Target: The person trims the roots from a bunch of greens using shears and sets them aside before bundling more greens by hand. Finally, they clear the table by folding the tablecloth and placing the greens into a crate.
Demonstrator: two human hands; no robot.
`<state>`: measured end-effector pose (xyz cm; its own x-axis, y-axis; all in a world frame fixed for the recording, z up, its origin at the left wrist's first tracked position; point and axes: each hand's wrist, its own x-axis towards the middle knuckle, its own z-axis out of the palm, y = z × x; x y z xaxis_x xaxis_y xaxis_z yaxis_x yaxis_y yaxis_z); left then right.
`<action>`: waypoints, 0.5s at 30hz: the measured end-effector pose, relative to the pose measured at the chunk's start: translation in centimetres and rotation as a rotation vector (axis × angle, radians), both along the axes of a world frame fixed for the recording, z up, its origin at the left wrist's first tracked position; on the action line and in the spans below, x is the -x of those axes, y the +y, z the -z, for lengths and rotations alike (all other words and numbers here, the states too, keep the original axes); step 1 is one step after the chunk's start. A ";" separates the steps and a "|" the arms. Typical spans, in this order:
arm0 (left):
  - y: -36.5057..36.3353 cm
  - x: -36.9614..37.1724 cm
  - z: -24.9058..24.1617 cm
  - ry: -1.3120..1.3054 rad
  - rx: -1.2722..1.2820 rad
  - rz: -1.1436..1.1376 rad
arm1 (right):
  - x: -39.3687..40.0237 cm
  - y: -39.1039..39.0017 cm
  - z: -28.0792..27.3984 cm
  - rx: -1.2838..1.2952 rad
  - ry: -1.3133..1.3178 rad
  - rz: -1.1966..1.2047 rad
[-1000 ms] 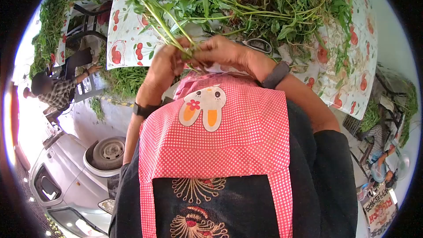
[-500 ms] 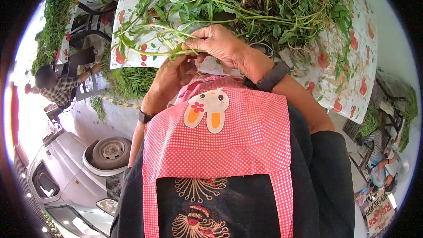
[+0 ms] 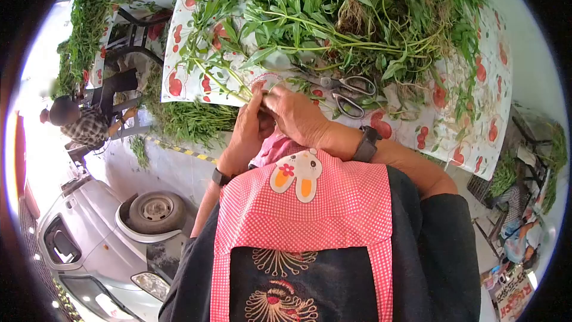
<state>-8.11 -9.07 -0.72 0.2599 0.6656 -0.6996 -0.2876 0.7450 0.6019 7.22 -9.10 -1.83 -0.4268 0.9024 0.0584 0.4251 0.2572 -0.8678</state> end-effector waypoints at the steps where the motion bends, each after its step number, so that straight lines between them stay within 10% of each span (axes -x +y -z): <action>1: -0.3 0.9 0.7 0.025 -0.065 0.034 | 0.0 0.2 0.2 -0.002 0.000 -0.006; 5: -1.1 1.3 -0.1 0.225 -0.162 0.027 | -0.8 1.7 0.0 0.067 0.030 -0.168; 7: -1.5 1.2 -0.5 0.222 -0.221 0.013 | -1.1 3.3 0.1 0.511 0.499 0.072; 10: -1.7 0.0 -0.4 0.289 -0.207 0.204 | 0.2 4.2 -0.1 0.796 0.479 0.080; 15: -2.5 -0.2 -2.4 0.171 -0.384 0.409 | 2.2 4.6 -6.1 0.769 0.872 -0.250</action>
